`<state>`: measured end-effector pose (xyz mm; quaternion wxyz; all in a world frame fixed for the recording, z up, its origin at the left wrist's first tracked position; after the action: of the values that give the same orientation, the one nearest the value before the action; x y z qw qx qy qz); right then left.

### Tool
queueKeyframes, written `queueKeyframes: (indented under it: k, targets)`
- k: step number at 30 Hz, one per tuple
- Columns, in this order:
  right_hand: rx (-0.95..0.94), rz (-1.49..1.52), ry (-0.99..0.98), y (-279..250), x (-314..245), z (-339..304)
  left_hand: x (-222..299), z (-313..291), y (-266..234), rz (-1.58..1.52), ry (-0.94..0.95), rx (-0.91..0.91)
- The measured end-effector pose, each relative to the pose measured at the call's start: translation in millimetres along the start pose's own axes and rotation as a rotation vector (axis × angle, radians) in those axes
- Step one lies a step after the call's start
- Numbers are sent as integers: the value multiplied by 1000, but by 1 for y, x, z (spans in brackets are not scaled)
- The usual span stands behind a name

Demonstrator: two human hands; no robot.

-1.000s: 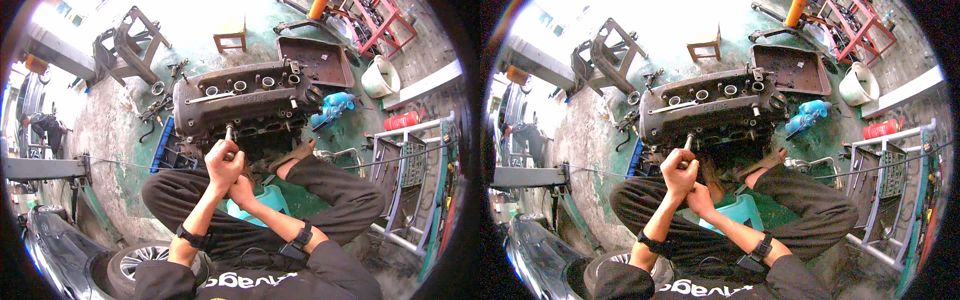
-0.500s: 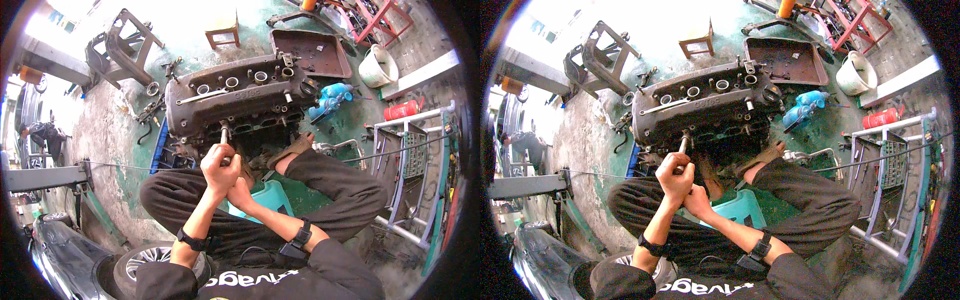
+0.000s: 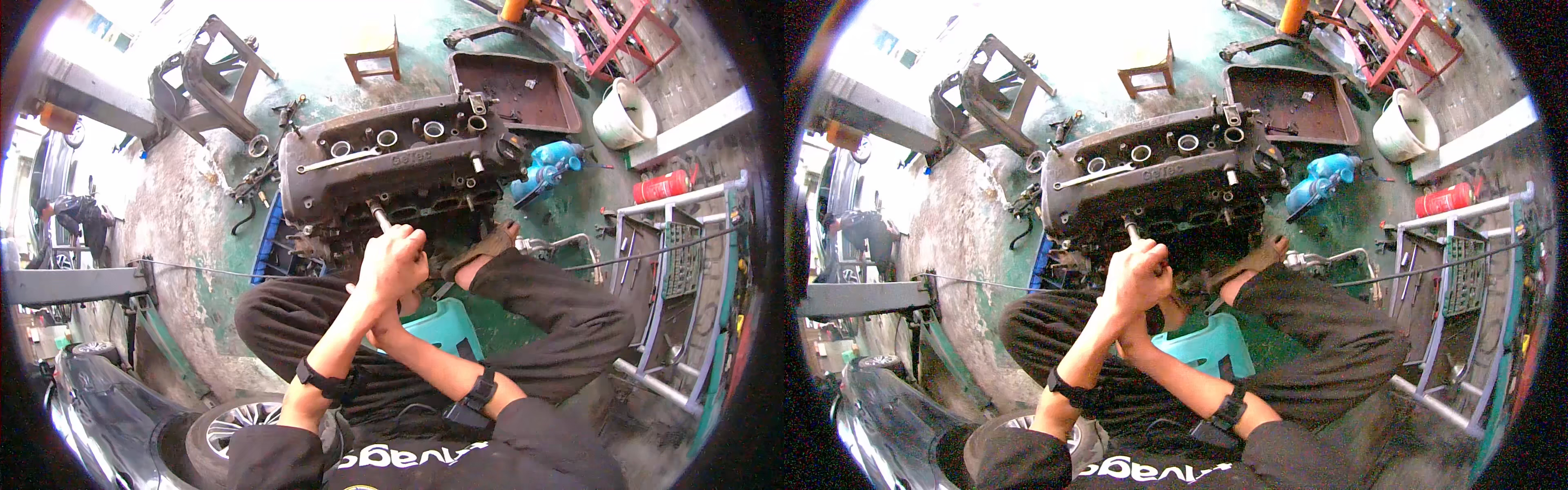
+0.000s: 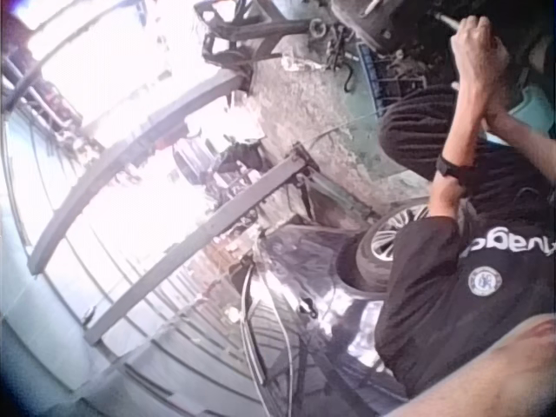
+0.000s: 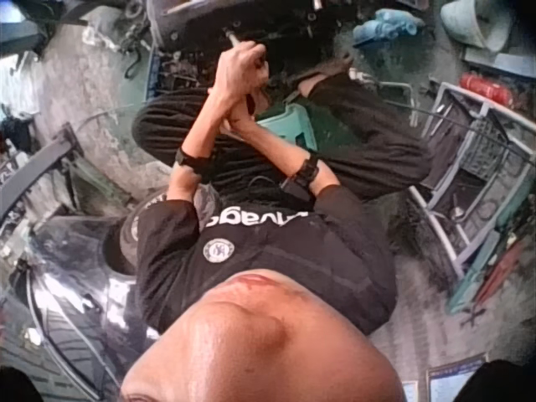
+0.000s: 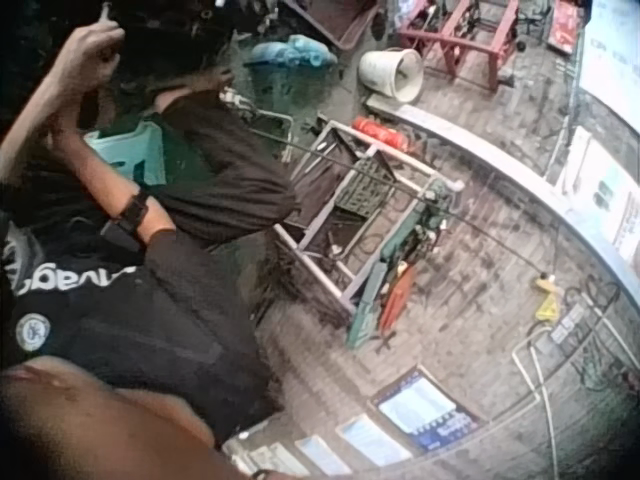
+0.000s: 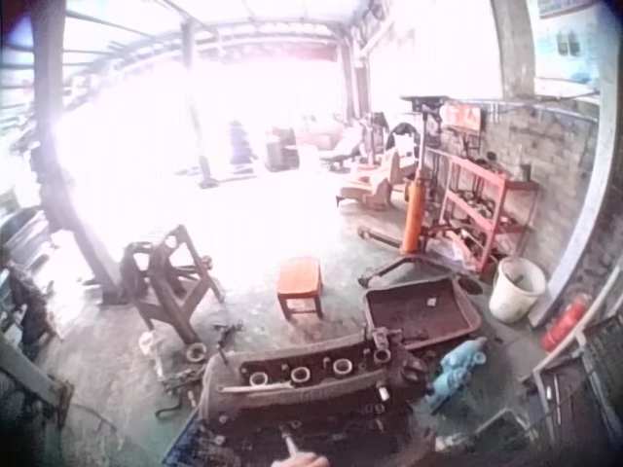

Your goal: The person uses a ratchet and socket to tighten bolts on a car engine block. They adjust the tool and reposition their hands to reach different bolt locations on the engine.

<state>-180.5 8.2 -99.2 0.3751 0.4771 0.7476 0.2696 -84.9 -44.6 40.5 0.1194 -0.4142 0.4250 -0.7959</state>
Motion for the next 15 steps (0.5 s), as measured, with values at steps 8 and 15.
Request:
queueKeyframes:
  k: [8,15]
  targets:
    - [-11,-1013,2,-2,-47,-29,-52,-41,-40,-347,-483,500]
    - [-204,-1789,-346,35,-113,-49,-91,-89,-33,-882,-806,944]
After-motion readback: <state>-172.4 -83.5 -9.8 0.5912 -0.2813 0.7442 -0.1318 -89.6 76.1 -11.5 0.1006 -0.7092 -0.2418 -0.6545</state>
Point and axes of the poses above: each hand's wrist, its own z-axis towards the middle knuckle, its own y-axis out of the palm, x = y × z, the point moved 7 cm from there along z, towards the middle knuckle, and after that the axes turned 5 degrees about y, right-handed, at the moved point
